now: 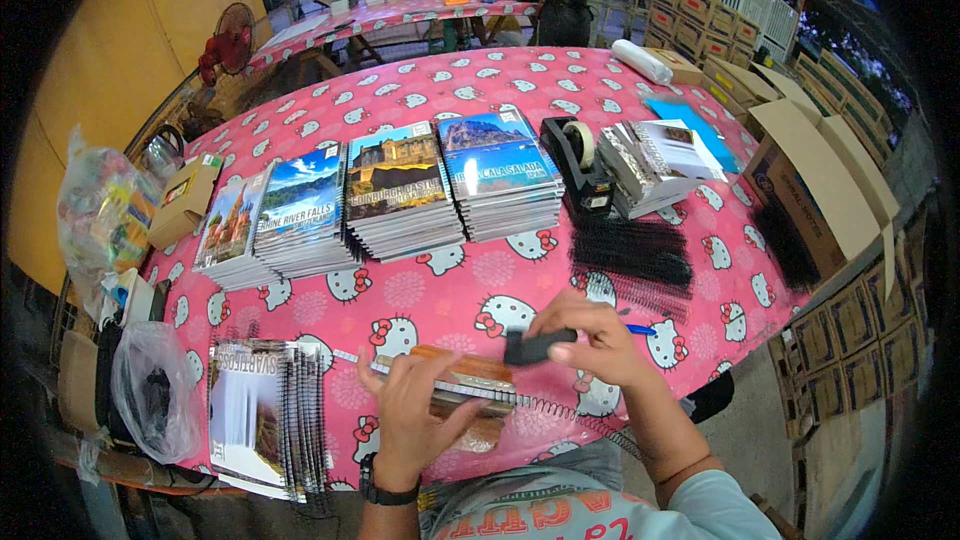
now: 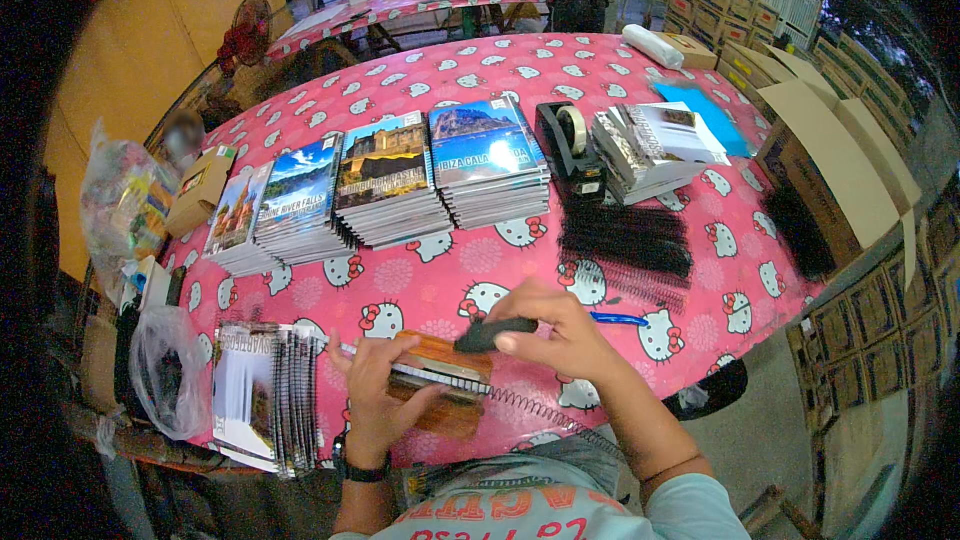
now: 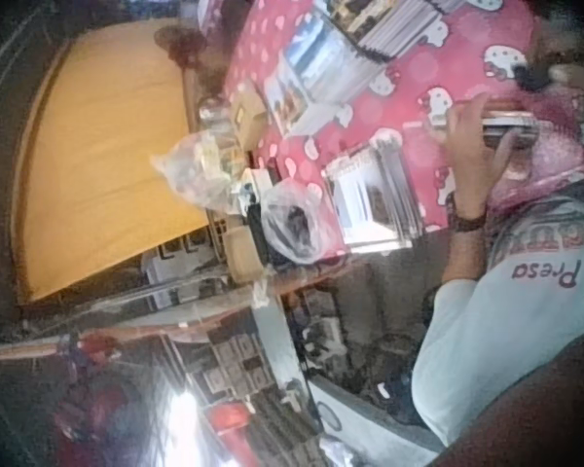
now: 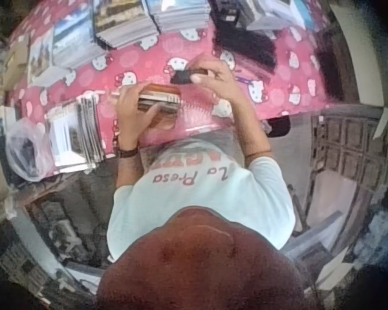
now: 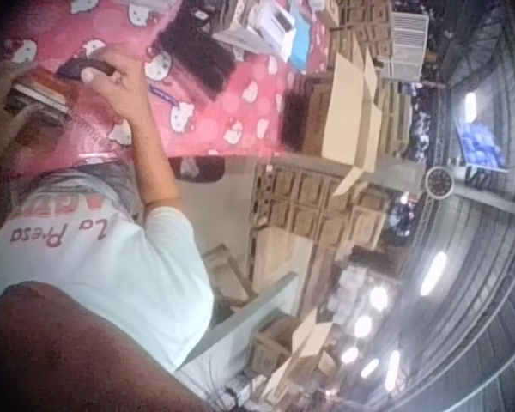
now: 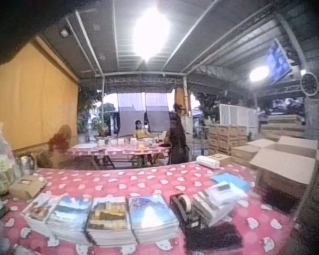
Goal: The person binds notebooks by manually threading plastic spiral coils into the pre-punched holes of stacked pages and covers, using a pair of pliers to cut and crimp the ends of the wire.
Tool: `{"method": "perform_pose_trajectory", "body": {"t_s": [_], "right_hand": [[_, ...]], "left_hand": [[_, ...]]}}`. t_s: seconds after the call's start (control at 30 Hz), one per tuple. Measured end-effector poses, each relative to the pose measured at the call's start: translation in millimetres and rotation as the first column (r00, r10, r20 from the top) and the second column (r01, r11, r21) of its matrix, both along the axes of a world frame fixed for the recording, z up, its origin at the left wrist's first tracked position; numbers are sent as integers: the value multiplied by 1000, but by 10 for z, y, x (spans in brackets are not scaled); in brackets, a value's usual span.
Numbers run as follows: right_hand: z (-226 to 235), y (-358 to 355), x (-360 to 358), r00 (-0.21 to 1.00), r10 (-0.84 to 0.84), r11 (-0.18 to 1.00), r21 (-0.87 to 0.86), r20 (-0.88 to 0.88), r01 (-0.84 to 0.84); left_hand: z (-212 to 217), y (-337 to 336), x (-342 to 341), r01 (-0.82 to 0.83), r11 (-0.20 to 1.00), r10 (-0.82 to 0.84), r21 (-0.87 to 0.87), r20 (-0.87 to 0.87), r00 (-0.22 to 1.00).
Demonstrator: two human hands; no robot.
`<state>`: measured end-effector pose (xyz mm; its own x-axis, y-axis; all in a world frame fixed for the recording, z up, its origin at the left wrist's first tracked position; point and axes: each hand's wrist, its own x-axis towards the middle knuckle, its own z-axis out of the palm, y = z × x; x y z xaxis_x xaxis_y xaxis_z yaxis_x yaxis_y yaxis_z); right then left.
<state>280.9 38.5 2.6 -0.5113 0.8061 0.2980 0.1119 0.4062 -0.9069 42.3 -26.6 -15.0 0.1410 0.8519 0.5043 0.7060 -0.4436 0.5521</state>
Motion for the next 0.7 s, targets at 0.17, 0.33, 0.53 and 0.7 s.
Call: {"method": "perform_pose_trajectory", "body": {"t_s": [0.17, 0.33, 0.53, 0.7], "right_hand": [[-68, -45, -110, 924, 359, 929, -49, -132, -368], [-241, -125, -190, 826, 412, 796, -289, -384, -532], [157, -203, -172, 897, 429, 902, 116, -110, -417], [-71, 81, -152, 979, 84, 995, 31, 186, -91]], "left_hand": [[3, 4, -4, -16, 1000, 16, 10, 6, 1000], [-3, 1, -40, 18, 1000, -18, -10, 16, 1000], [2, 7, -33, 9, 1000, -9, 0, 10, 1000], [4, 3, -27, 24, 999, -24, -35, -6, 1000]]}}
